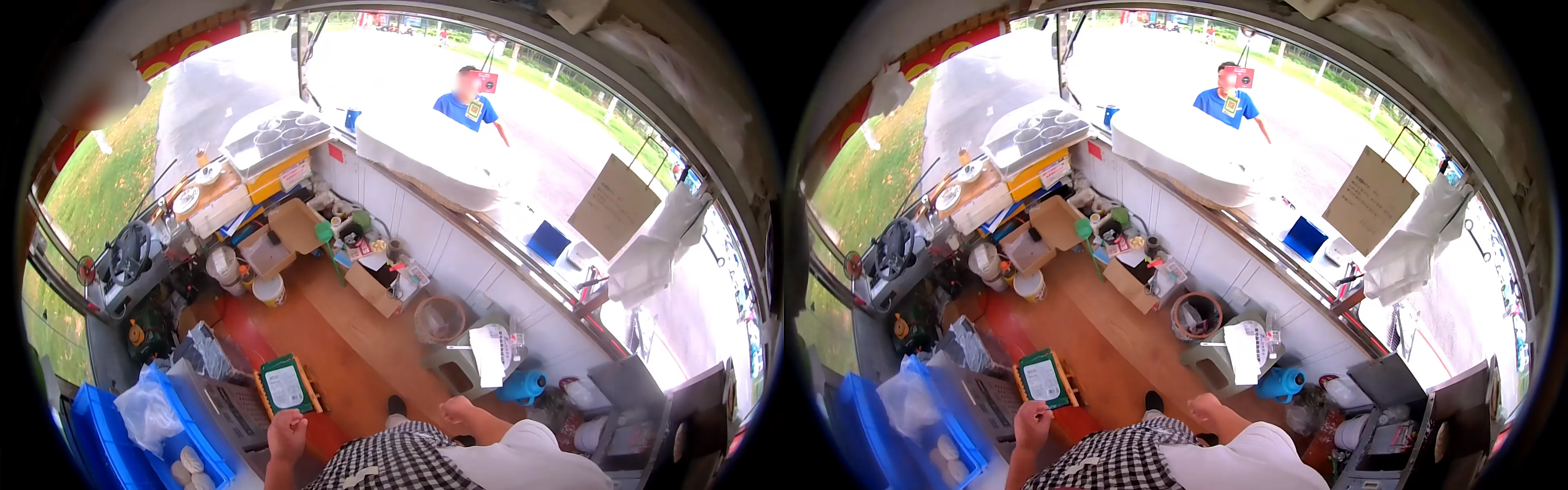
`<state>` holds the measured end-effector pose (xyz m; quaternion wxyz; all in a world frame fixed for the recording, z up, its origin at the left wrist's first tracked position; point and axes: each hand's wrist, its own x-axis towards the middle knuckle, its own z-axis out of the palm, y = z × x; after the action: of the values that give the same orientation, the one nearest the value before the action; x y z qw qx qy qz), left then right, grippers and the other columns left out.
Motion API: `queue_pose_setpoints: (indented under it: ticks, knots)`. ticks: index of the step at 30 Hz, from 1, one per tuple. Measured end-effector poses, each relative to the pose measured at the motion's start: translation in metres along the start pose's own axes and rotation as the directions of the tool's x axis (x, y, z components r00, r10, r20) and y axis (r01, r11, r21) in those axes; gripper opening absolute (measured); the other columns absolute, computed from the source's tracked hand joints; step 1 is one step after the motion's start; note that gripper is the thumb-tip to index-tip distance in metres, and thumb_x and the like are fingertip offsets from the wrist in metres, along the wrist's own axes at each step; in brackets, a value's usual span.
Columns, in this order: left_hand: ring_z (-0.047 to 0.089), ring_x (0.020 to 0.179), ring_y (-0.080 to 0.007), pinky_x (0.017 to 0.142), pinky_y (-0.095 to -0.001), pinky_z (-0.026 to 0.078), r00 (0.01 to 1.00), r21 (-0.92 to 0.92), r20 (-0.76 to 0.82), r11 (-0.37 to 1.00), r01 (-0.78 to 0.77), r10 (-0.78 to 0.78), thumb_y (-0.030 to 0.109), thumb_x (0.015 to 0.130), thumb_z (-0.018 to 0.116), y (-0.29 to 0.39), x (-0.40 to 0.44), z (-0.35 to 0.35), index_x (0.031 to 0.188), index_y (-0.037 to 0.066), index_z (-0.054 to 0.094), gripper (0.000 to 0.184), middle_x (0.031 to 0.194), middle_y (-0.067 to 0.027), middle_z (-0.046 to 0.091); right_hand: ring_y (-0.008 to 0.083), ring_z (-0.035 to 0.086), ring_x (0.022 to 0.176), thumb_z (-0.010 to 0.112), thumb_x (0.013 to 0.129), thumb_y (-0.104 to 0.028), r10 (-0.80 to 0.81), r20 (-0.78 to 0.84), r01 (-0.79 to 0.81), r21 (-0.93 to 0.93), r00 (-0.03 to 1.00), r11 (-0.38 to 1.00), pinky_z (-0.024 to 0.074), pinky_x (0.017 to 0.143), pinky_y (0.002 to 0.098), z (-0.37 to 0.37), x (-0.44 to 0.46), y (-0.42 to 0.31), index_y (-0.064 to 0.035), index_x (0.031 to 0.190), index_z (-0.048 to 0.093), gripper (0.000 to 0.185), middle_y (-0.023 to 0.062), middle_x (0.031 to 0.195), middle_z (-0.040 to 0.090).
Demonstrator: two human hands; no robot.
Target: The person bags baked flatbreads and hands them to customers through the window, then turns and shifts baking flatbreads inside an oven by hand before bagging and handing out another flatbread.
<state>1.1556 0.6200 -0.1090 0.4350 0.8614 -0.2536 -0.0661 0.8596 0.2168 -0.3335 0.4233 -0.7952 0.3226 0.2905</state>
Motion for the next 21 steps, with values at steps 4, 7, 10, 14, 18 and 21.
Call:
queue_pose_setpoints:
  ticks: [4, 7, 10, 14, 18, 21]
  knots:
    - [0.068, 0.08, -0.0292, 0.072, -0.0382, 0.055, 0.989, 0.109, 0.148, 0.994, -0.024, 0.007, 0.019, 0.079, 0.076, 0.021, 0.045, 0.048, 0.086, 0.002, 0.067, 0.021, 0.089, -0.0144, 0.068, 0.0177, 0.063, 0.057, 0.058, 0.092, -0.024, 0.378, -0.026, -0.298, 0.569, 0.925, 0.767, 0.0465, 0.046, 0.033, -0.059, -0.008, -0.006, -0.005, 0.079, 0.069, 0.026, 0.0103, 0.073, 0.068]
    - [0.069, 0.081, -0.03, 0.069, -0.0381, 0.054, 0.963, 0.08, 0.14, 0.967, -0.242, 0.229, 0.019, 0.079, 0.077, 0.026, 0.079, 0.089, 0.089, 0.0, 0.068, 0.023, 0.087, -0.0154, 0.068, 0.0203, 0.066, 0.064, 0.058, 0.089, -0.02, 0.344, -0.07, -0.261, 0.518, 0.936, 0.815, 0.0485, 0.047, 0.0365, -0.096, 0.014, 0.037, -0.0043, 0.087, 0.068, 0.019, 0.0111, 0.08, 0.068]
    - [0.069, 0.089, -0.0314, 0.073, -0.0394, 0.054, 0.961, 0.002, 0.272, 0.998, -0.055, 0.053, 0.018, 0.083, 0.073, 0.071, 0.112, 0.109, 0.092, -0.003, 0.068, 0.022, 0.092, -0.0176, 0.069, 0.0213, 0.065, 0.067, 0.064, 0.085, -0.018, 0.106, -0.331, -0.073, 0.112, 0.938, 0.991, 0.0487, 0.05, 0.0367, -0.117, 0.025, 0.079, -0.004, 0.086, 0.066, 0.015, 0.01, 0.078, 0.067]
    - [0.069, 0.08, -0.0274, 0.069, -0.0354, 0.055, 0.886, 0.002, 0.382, 0.959, -0.284, 0.261, 0.015, 0.088, 0.068, 0.09, 0.162, 0.135, 0.095, -0.004, 0.067, 0.02, 0.09, -0.0169, 0.068, 0.0203, 0.065, 0.069, 0.069, 0.083, -0.018, 0.217, -0.533, -0.074, 0.277, 0.818, 0.958, 0.0496, 0.054, 0.035, -0.157, 0.008, 0.102, -0.0024, 0.089, 0.066, 0.017, 0.0087, 0.078, 0.066]
    - [0.069, 0.081, -0.0282, 0.071, -0.0344, 0.054, 0.833, -0.153, 0.477, 0.96, -0.237, 0.281, 0.013, 0.087, 0.07, 0.112, 0.203, 0.168, 0.096, -0.004, 0.067, 0.019, 0.09, -0.0166, 0.068, 0.0144, 0.063, 0.067, 0.066, 0.09, -0.023, 0.608, -0.462, 0.183, 0.866, 0.646, 0.464, 0.0505, 0.058, 0.0288, -0.21, -0.063, 0.034, 0.0023, 0.099, 0.067, 0.027, 0.0071, 0.082, 0.068]
    - [0.068, 0.082, -0.0264, 0.073, -0.0332, 0.054, 0.744, -0.239, 0.537, 0.917, -0.318, 0.398, 0.01, 0.086, 0.071, 0.109, 0.249, 0.206, 0.096, -0.003, 0.067, 0.017, 0.091, -0.0155, 0.068, 0.0124, 0.062, 0.068, 0.065, 0.091, -0.021, 0.672, -0.569, 0.355, 0.822, 0.474, 0.446, 0.0497, 0.059, 0.0269, -0.229, -0.119, -0.002, 0.0025, 0.1, 0.067, 0.025, 0.0049, 0.083, 0.067]
